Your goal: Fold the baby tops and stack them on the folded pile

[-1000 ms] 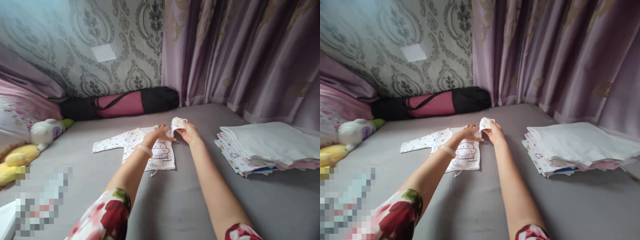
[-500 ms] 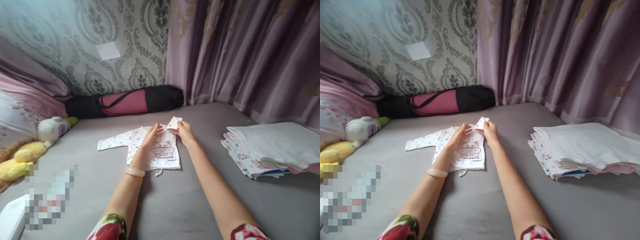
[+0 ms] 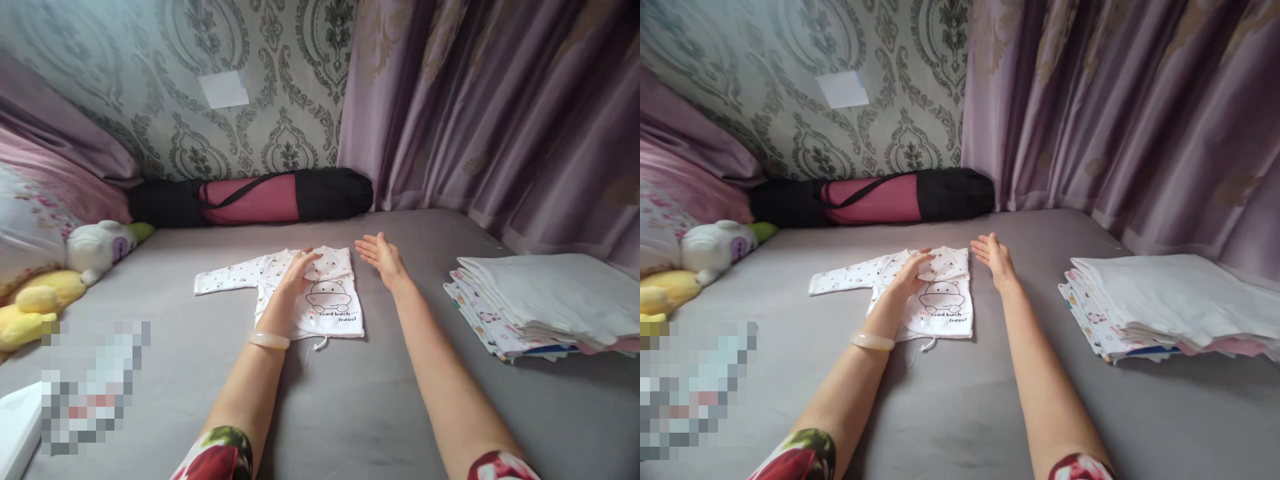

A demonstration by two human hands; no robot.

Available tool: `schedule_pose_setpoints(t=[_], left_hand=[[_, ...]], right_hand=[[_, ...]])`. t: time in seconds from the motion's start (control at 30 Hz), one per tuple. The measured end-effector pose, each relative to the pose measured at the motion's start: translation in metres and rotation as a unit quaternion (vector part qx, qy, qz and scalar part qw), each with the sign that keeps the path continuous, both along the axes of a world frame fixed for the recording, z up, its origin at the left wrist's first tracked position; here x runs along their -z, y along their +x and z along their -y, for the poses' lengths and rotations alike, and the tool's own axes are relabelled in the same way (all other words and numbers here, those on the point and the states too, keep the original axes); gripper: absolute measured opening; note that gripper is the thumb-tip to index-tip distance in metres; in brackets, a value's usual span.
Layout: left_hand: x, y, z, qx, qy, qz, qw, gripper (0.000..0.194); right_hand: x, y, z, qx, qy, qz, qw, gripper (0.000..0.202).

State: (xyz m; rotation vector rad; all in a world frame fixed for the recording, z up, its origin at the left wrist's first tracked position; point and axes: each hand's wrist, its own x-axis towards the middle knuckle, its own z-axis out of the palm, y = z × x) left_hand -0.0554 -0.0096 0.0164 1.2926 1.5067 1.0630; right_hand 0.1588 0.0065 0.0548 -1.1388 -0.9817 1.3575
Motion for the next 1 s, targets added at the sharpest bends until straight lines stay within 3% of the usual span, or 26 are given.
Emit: schedule_pose_setpoints(t=[0.1,0.17,0.27,0.33,0.4,0.5,0.6,0.7,0.8,1.0], left_hand=[[-0.003,-0.001,0.002,-0.021,-0.072,0.045,0.996,0.049],[-0.005,-0.001,0.002,-0.032,-0.08,0.03,0.996,0.048],[-0.007,-0.002,0.0,-0.014,0.012,-0.007,1.0,0.043],[-0.007,-0.002,-0.003,-0.005,0.095,-0.013,0.995,0.041],[-0.005,-0.002,-0.006,-0.016,0.138,-0.02,0.99,0.04],[-0.001,-0.004,-0.009,-0.045,0.137,-0.052,0.988,0.036],[0.002,-0.007,-0.01,-0.079,0.124,-0.097,0.984,0.032],[0.004,-0.009,-0.01,-0.091,0.126,-0.13,0.979,0.032],[0.005,-0.011,-0.011,-0.083,0.128,-0.145,0.978,0.032],[0.01,-0.022,-0.014,-0.078,0.14,-0.16,0.974,0.036]], right_hand=[[0.007,0.004,-0.003,0.033,-0.025,0.001,0.999,0.043],[0.012,0.002,-0.004,0.04,-0.04,0.011,0.998,0.04],[0.018,-0.003,-0.005,0.052,-0.039,0.051,0.997,0.036],[0.023,-0.007,-0.005,0.058,-0.008,0.13,0.99,0.032],[0.026,-0.011,-0.003,0.049,0.042,0.254,0.965,0.03],[0.031,-0.019,0.003,-0.016,0.116,0.422,0.899,0.038],[0.037,-0.028,0.01,-0.09,0.17,0.519,0.833,0.047],[0.044,-0.032,0.015,-0.137,0.176,0.582,0.782,0.052],[0.048,-0.032,0.016,-0.158,0.152,0.611,0.761,0.054],[0.048,-0.03,0.015,-0.154,0.135,0.634,0.746,0.056]])
